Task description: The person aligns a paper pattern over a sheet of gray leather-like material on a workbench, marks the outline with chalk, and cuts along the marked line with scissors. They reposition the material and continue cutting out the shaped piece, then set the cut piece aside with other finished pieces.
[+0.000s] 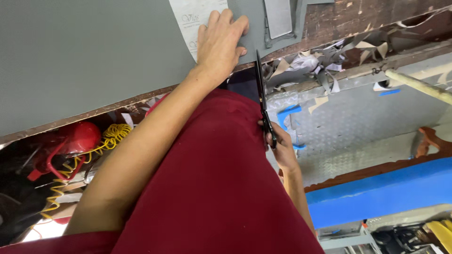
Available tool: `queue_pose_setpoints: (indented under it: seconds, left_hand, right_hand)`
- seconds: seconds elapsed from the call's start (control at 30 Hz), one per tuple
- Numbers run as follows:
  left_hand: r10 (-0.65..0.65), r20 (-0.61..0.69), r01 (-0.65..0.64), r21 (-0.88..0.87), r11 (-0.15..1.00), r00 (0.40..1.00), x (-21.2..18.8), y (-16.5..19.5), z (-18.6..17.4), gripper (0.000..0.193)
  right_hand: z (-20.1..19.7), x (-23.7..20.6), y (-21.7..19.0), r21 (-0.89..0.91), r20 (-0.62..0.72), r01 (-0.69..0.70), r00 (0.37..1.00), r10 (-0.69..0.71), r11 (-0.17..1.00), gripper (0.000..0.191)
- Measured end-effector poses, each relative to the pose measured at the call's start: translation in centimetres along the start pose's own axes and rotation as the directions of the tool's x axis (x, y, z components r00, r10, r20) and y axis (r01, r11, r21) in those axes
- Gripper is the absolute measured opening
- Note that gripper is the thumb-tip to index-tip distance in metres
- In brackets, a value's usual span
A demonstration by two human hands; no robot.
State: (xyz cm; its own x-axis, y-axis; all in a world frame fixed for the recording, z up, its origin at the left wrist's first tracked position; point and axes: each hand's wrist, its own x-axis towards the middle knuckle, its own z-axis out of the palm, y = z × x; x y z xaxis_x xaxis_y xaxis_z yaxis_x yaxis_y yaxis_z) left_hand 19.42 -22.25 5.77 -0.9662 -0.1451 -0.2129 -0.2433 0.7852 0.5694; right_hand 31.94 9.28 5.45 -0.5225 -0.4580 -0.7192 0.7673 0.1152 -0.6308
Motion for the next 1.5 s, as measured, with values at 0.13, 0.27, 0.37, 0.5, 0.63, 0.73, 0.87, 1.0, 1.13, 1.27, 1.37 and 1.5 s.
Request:
queue_pose_setpoints:
  seconds: [0.13, 0.27, 0.37, 0.5, 0.63, 0.73, 0.87, 1.0, 1.13, 1.27, 1.37, 1.5]
  left_hand:
    - [-0.001, 0.031, 0.001, 0.006, 1.000, 1.000, 0.2, 0.3, -0.2, 0.041]
    - [0.036, 0.009, -0.036, -0.012, 0.999, 0.999, 0.4, 0.3, -0.1, 0.043]
    - [0.062, 0.013, -0.062, -0.006, 0.998, 0.998, 0.4, 0.2, 0.0, 0.042]
    - [0.058, 0.040, -0.058, -0.012, 0.998, 0.997, 0.4, 0.2, 0.1, 0.043]
    - [0.072, 0.050, -0.072, 0.000, 0.997, 0.996, 0.5, 0.4, 0.1, 0.043]
    - [0.067, 0.075, -0.068, 0.011, 0.998, 0.995, 0.6, 0.7, -0.2, 0.044]
    - [0.071, 0.076, -0.072, 0.012, 0.997, 0.995, 0.7, 0.8, -0.6, 0.043]
    - [0.059, 0.080, -0.062, 0.027, 0.998, 0.995, 0.7, 0.8, -0.6, 0.042]
    - [0.070, 0.074, -0.072, 0.025, 0.997, 0.995, 0.6, 0.8, -0.5, 0.042]
    - [0.087, 0.062, -0.089, 0.024, 0.996, 0.994, 0.4, 0.7, -0.5, 0.043]
    - [0.074, 0.066, -0.075, 0.019, 0.997, 0.995, 0.4, 0.5, -0.5, 0.042]
    - [0.086, 0.059, -0.087, 0.014, 0.996, 0.995, 0.5, 0.4, -0.5, 0.043]
  right_hand:
    - [1.3, 0.4, 0.8, 0.045, -0.023, 0.036, 0.999, -0.035, 0.998, 0.053]
    - [2.3, 0.4, 1.4, 0.028, -0.054, 0.093, 0.994, -0.092, 0.995, 0.051]
    - [2.9, 0.3, 1.8, 0.019, -0.072, 0.128, 0.989, -0.127, 0.992, 0.052]
    - [3.4, 0.2, 2.0, 0.033, -0.102, 0.105, 0.990, -0.101, 0.994, 0.053]
    - [3.6, 0.3, 1.9, 0.069, -0.111, 0.146, 0.984, -0.138, 0.987, 0.054]
    - [3.8, 0.3, 1.7, 0.057, -0.111, 0.150, 0.983, -0.143, 0.987, 0.052]
    - [4.1, 0.4, 1.4, 0.029, -0.128, 0.158, 0.980, -0.153, 0.987, 0.047]
    - [4.5, 0.4, 1.3, 0.032, -0.139, 0.163, 0.978, -0.158, 0.986, 0.042]
    - [4.6, 0.4, 1.4, 0.024, -0.189, 0.089, 0.978, -0.083, 0.996, 0.041]
    - [4.5, 0.7, 1.3, 0.038, -0.161, 0.144, 0.978, -0.136, 0.989, 0.041]
    - [4.5, 1.2, 1.0, 0.024, -0.165, 0.132, 0.978, -0.126, 0.991, 0.040]
    - [4.4, 1.6, 0.0, 0.026, -0.173, 0.113, 0.979, -0.107, 0.993, 0.038]
